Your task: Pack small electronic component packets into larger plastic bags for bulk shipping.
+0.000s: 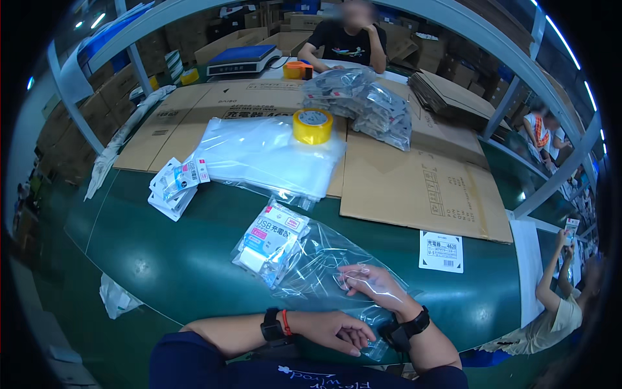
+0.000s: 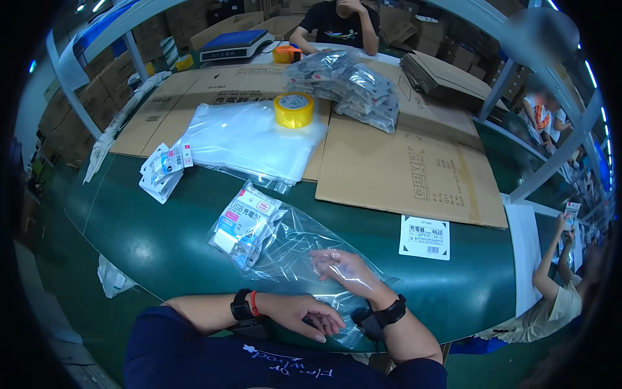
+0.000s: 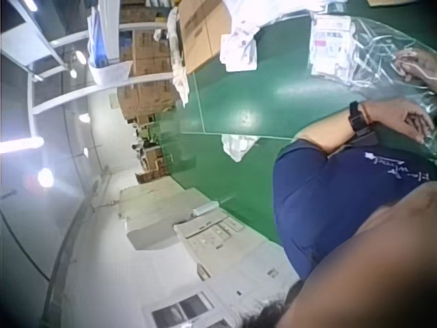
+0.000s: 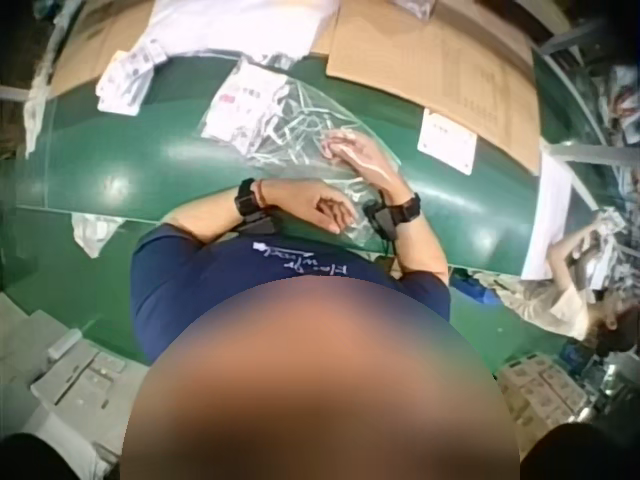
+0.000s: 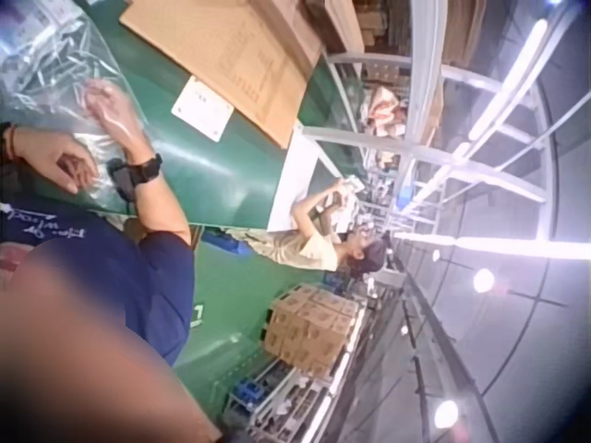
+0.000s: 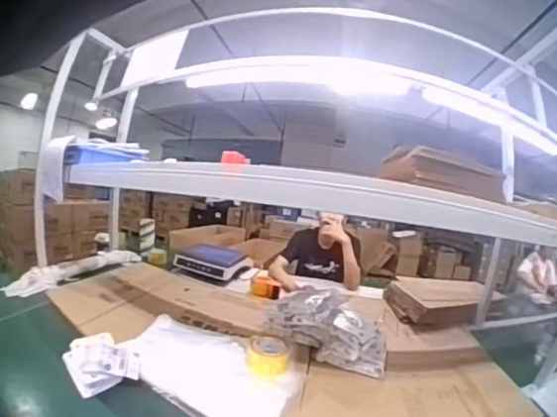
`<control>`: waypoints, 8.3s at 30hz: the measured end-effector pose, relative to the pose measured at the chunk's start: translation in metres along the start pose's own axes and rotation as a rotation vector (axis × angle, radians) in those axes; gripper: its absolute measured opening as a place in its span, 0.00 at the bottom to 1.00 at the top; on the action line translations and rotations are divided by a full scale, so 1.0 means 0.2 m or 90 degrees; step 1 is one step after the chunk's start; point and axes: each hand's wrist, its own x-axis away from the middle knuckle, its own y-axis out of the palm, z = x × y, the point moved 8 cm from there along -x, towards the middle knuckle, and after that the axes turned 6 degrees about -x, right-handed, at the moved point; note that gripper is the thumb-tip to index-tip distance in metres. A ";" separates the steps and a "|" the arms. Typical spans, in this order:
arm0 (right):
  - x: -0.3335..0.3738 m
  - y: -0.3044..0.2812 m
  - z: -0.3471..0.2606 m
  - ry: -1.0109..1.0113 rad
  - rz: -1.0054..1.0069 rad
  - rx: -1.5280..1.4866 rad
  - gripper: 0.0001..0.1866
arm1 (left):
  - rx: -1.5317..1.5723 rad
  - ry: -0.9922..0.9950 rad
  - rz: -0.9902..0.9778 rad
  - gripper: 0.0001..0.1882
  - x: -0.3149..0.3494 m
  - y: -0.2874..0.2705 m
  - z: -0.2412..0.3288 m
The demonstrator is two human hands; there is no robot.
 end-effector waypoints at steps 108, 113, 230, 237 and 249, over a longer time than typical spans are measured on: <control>1.04 -0.71 0.12 -0.290 0.519 -0.033 0.10 | 0.098 -0.039 0.122 0.25 0.53 0.40 -0.22; 1.04 -0.69 0.12 -0.279 0.531 -0.001 0.10 | 0.100 -0.046 0.092 0.26 0.48 0.40 -0.22; 0.26 -0.59 -0.17 -0.308 0.327 0.581 0.29 | 0.156 -0.198 -0.132 0.30 0.17 0.12 0.03; 0.24 -0.63 -0.12 -0.231 0.267 0.480 0.20 | 0.128 -0.208 -0.133 0.29 0.16 0.11 0.03; 0.31 -0.65 -0.16 -0.297 0.431 0.591 0.20 | 0.137 -0.168 -0.121 0.28 0.16 0.10 0.01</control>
